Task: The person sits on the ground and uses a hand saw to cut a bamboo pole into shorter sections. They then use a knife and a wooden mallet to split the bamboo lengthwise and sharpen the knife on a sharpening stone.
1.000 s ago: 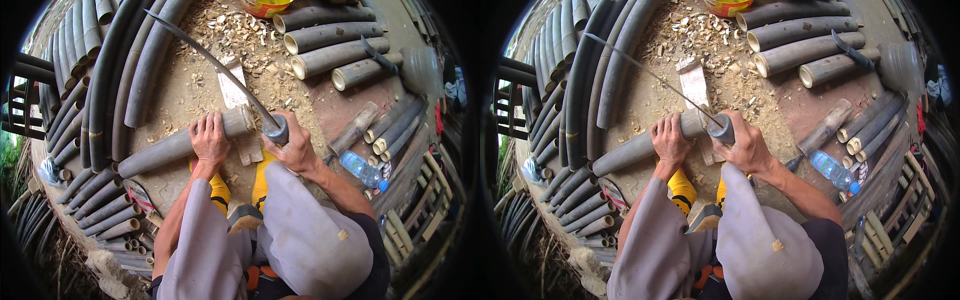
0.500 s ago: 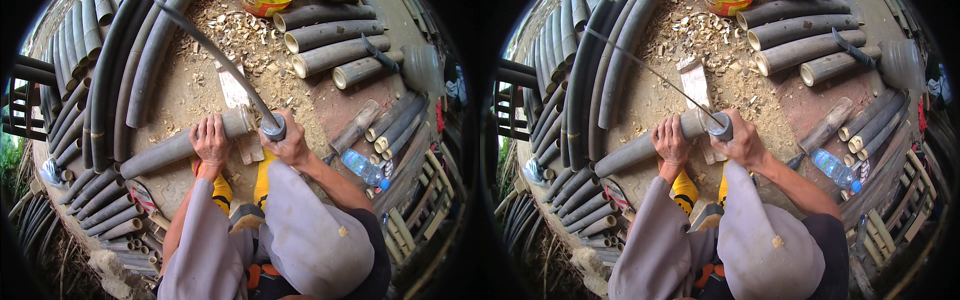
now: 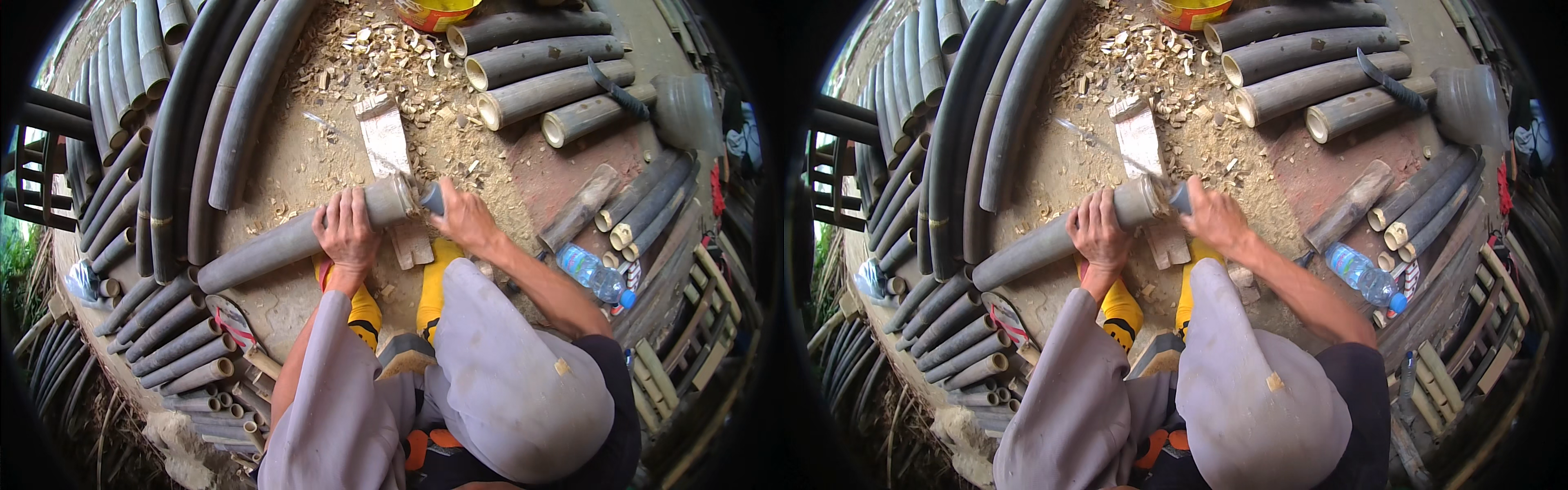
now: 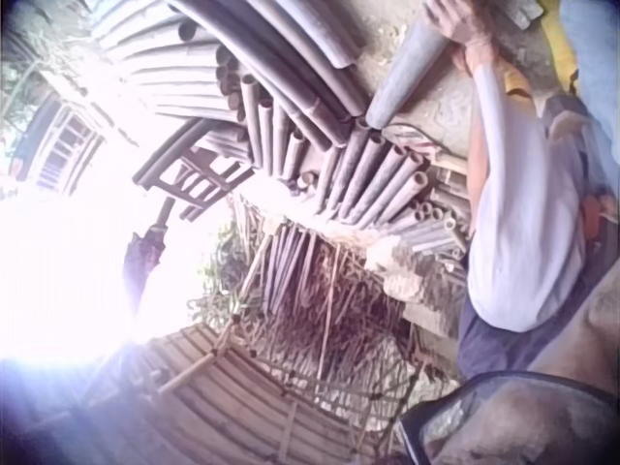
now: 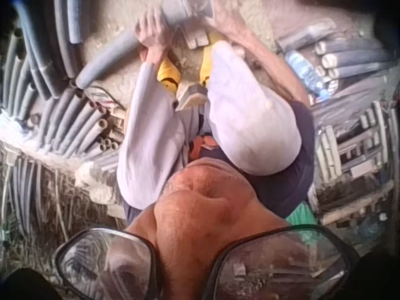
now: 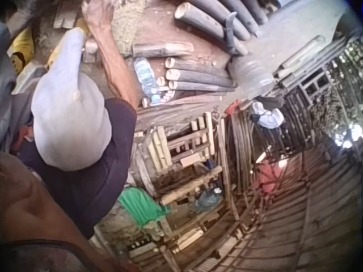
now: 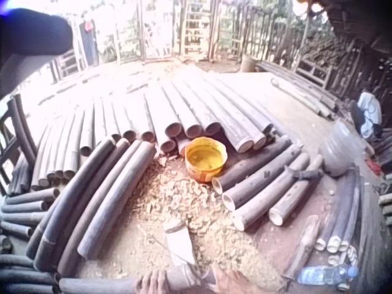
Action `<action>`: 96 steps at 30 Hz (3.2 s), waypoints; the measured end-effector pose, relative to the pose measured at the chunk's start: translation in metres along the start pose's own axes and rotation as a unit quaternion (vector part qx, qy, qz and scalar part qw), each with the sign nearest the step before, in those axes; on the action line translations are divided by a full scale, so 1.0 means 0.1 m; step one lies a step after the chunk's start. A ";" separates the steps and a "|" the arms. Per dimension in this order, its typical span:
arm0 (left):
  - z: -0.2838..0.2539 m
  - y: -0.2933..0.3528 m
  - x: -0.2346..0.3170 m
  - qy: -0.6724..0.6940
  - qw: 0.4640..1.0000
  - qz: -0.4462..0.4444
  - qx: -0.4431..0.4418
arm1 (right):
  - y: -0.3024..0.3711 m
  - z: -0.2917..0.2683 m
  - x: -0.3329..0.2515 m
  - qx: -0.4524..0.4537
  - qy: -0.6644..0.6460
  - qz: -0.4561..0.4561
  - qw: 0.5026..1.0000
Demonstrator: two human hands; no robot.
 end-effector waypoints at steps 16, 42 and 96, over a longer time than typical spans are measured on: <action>-0.02 0.09 -0.09 -0.016 1.000 -0.007 0.024 | -0.05 -0.26 -0.32 -0.013 -0.107 -0.033 0.994; -0.16 -0.26 -0.04 0.062 0.987 -0.019 -0.147 | -0.04 -0.07 -0.07 -0.052 -0.084 0.027 0.995; -0.08 -0.07 -0.05 0.034 0.999 -0.027 -0.013 | -0.04 -0.26 -0.30 -0.056 -0.138 0.034 0.988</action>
Point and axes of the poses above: each hand's wrist, its own y-axis away from the middle knuckle, its own z-axis out of the palm, x = y × z, the point moved 8 cm from there along -y, towards the middle knuckle, and after that the axes turned 4 degrees about x, right-handed, at the moved point
